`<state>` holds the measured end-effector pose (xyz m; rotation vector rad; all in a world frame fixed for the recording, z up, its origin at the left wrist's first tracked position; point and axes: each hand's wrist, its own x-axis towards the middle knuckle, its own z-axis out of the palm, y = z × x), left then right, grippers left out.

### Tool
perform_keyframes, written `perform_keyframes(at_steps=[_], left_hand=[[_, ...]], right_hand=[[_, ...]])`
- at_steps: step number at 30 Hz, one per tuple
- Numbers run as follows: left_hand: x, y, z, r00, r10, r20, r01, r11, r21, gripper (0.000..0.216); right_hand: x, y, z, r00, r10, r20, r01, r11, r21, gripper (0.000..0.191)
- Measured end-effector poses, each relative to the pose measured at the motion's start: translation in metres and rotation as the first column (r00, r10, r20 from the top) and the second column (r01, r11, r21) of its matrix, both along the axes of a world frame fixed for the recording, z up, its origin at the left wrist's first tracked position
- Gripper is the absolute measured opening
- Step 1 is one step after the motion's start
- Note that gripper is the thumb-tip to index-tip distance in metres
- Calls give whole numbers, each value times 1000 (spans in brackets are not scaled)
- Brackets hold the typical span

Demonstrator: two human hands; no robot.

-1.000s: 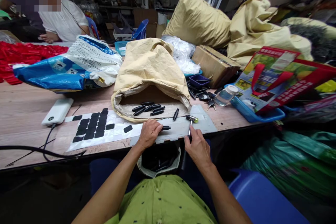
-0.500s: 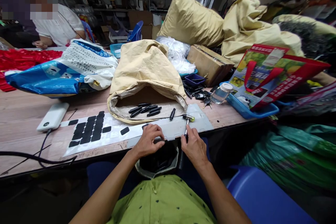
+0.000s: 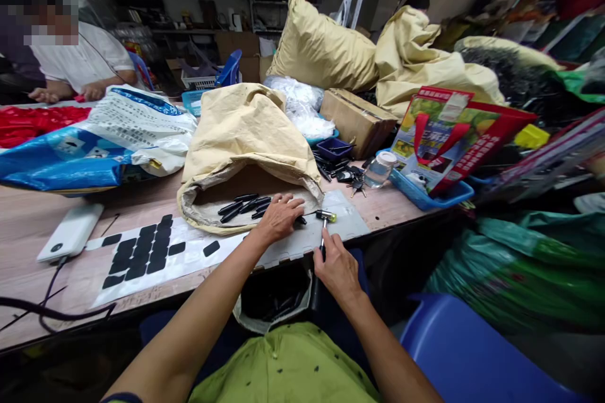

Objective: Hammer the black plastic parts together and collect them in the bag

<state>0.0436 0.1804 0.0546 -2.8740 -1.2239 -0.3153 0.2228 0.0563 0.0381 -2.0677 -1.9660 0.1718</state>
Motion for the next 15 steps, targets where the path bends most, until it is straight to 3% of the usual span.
perform_keyframes(at_steps=[5,9,12,15], left_hand=[[-15,-30,2,991,95,99,-88,993,-74,18],[-33,-57,-16,932,269,241,-223,954,-200,20],[-44,-67,-32,871,348,346,-259,925,-279,23],[-48,-68,-39,832,380,404,-264,912,-314,23]], right_hand=[[1,-1,-3,999,1,-53,-1,1000,12,54],[8,2,-14,974,56,-217,-42,997,70,59],[12,5,-25,909,71,-411,-8,988,152,59],[9,2,-29,760,28,-649,68,990,123,59]])
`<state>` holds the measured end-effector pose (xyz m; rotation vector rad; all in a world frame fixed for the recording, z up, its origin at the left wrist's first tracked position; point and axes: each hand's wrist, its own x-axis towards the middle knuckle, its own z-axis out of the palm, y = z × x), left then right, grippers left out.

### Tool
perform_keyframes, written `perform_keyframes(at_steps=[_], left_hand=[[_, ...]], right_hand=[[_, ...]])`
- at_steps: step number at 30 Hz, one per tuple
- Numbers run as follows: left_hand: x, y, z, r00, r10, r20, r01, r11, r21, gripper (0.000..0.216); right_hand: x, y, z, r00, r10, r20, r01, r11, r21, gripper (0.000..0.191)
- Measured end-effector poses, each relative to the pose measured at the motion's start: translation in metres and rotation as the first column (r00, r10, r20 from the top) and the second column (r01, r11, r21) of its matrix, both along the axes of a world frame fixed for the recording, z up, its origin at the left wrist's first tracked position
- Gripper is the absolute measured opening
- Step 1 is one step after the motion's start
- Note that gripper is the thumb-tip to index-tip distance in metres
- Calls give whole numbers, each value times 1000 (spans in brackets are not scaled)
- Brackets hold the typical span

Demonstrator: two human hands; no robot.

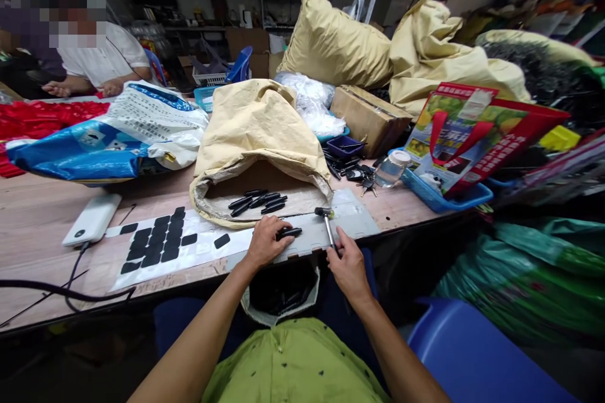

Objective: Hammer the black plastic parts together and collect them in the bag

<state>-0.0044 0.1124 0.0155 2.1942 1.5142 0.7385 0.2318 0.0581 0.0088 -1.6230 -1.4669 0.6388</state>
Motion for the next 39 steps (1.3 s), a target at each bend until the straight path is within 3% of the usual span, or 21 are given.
perform_keyframes(at_steps=[3,5,11,14,20,27,33,39], left_hand=[[0,2,0,1000,4,30,-4,1000,-15,20],[0,3,1,999,8,44,-7,1000,-20,18],[0,2,0,998,35,54,-34,999,-30,17],[0,3,0,998,31,57,-29,999,-32,16],[1,3,2,997,37,70,-33,998,-51,15],[0,3,3,999,34,19,-33,998,-54,14],[-1,2,4,997,31,78,-26,998,-62,16],[-5,1,2,982,33,187,-19,997,-74,15]], right_hand=[[-8,-13,5,958,69,-277,-81,996,-33,60],[-13,-23,12,945,125,-303,-132,991,-3,59],[-19,-36,30,955,270,123,-282,955,88,46],[-22,-36,34,933,272,235,-299,950,89,49],[-26,-33,37,901,315,299,-325,945,-17,49],[-39,-36,42,898,344,275,-357,934,-5,49],[-35,-29,41,921,304,245,-319,947,25,47],[-13,-6,38,916,96,389,-101,995,-9,48]])
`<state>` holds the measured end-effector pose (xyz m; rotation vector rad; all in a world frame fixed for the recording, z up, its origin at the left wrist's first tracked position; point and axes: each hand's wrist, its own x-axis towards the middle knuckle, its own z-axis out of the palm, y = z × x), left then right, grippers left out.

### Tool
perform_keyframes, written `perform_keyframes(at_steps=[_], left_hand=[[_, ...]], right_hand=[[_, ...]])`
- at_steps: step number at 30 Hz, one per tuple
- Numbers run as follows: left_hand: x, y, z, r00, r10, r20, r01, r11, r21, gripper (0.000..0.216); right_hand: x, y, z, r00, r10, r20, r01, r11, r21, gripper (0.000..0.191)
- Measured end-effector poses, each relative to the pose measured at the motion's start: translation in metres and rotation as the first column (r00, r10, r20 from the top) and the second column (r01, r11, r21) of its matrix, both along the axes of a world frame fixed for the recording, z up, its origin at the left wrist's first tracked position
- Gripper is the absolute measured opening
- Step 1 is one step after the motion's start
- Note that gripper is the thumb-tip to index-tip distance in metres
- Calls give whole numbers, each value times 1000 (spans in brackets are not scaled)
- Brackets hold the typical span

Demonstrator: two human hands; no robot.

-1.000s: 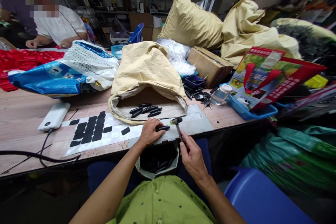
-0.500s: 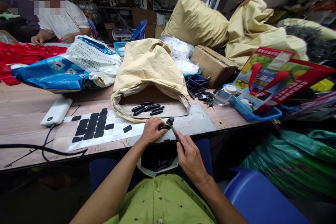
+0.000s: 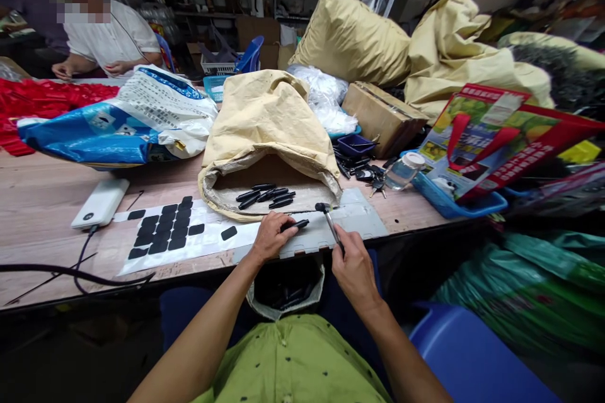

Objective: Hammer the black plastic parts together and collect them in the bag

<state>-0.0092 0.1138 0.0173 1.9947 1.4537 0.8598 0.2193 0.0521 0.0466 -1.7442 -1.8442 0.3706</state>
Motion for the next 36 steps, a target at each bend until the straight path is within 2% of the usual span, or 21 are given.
perform_keyframes(at_steps=[3,7,21,29,32,36], left_hand=[[0,0,-2,1000,1,-22,-1,1000,4,23],[0,1,-3,997,-2,-71,2,1000,1,34],[-1,1,-4,995,-30,-94,31,999,15,39],[0,-1,1,989,-68,-132,70,997,14,38],[1,-10,4,985,-106,-133,109,994,20,30],[1,-36,7,979,-169,-116,174,984,36,19]], right_hand=[[7,8,-11,988,-63,141,70,997,-42,48],[8,10,-18,973,-61,223,74,996,-49,48],[7,10,-14,957,-89,275,111,991,-68,44],[8,9,-14,960,-101,261,122,991,-64,44],[9,10,-13,967,-99,236,122,989,-85,44],[9,11,-13,973,-102,208,128,985,-114,45]])
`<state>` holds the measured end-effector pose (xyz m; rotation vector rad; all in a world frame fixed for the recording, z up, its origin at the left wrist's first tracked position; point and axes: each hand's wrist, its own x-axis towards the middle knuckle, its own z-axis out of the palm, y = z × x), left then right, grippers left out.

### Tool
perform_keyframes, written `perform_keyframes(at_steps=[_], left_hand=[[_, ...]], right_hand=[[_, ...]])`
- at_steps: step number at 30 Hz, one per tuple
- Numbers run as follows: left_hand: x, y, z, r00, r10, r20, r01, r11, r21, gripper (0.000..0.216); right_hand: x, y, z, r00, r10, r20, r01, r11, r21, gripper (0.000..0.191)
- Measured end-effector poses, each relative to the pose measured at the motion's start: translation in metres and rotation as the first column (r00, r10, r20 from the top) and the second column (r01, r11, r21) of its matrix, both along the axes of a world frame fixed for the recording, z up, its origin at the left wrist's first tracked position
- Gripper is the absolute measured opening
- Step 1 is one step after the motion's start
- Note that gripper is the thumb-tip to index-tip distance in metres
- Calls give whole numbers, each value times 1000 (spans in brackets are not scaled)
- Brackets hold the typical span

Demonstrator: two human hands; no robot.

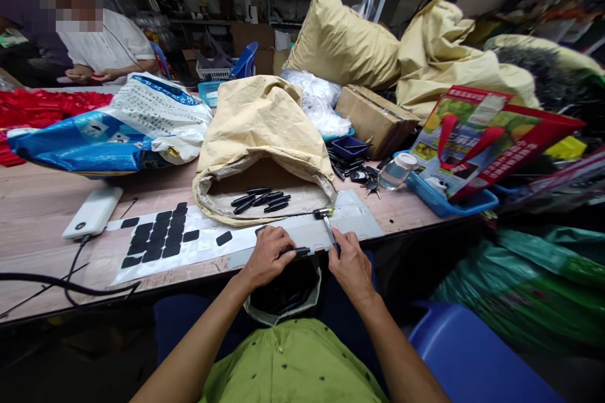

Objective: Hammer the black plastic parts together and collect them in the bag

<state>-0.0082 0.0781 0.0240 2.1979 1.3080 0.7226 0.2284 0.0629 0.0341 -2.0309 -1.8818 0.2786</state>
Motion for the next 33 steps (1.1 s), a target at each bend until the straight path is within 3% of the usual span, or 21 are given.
perform_keyframes(at_steps=[3,6,8,11,14,19,25,27,31,33], left_hand=[[0,-14,4,999,-26,-22,27,1000,16,18],[-1,-9,9,999,26,-35,-24,999,46,19],[-2,5,12,988,146,-46,-141,985,99,19],[-5,35,13,922,376,-91,-352,913,209,23],[-9,62,10,859,480,-178,-434,868,243,21],[-12,81,2,831,490,-263,-445,870,212,19],[-11,74,0,833,497,-242,-458,866,201,15],[-9,66,0,875,444,-192,-407,890,204,15],[-1,46,-4,967,218,-130,-198,968,154,14],[1,39,-7,978,184,-95,-172,977,124,16]], right_hand=[[-1,0,-1,1000,0,-4,0,1000,6,45],[-1,-1,-2,1000,1,-8,-1,1000,10,45],[0,-1,-3,1000,1,-9,-1,1000,9,45],[1,-2,-5,1000,7,-3,-7,1000,19,46],[1,-2,-6,1000,7,4,-7,1000,31,46],[1,-2,-6,1000,14,22,-15,999,37,46],[2,-2,-7,1000,16,21,-17,999,47,45],[2,-2,-8,1000,20,16,-20,999,49,45],[2,-1,-9,1000,24,-5,-23,999,48,45],[2,-2,-9,999,22,-28,-21,999,47,45]])
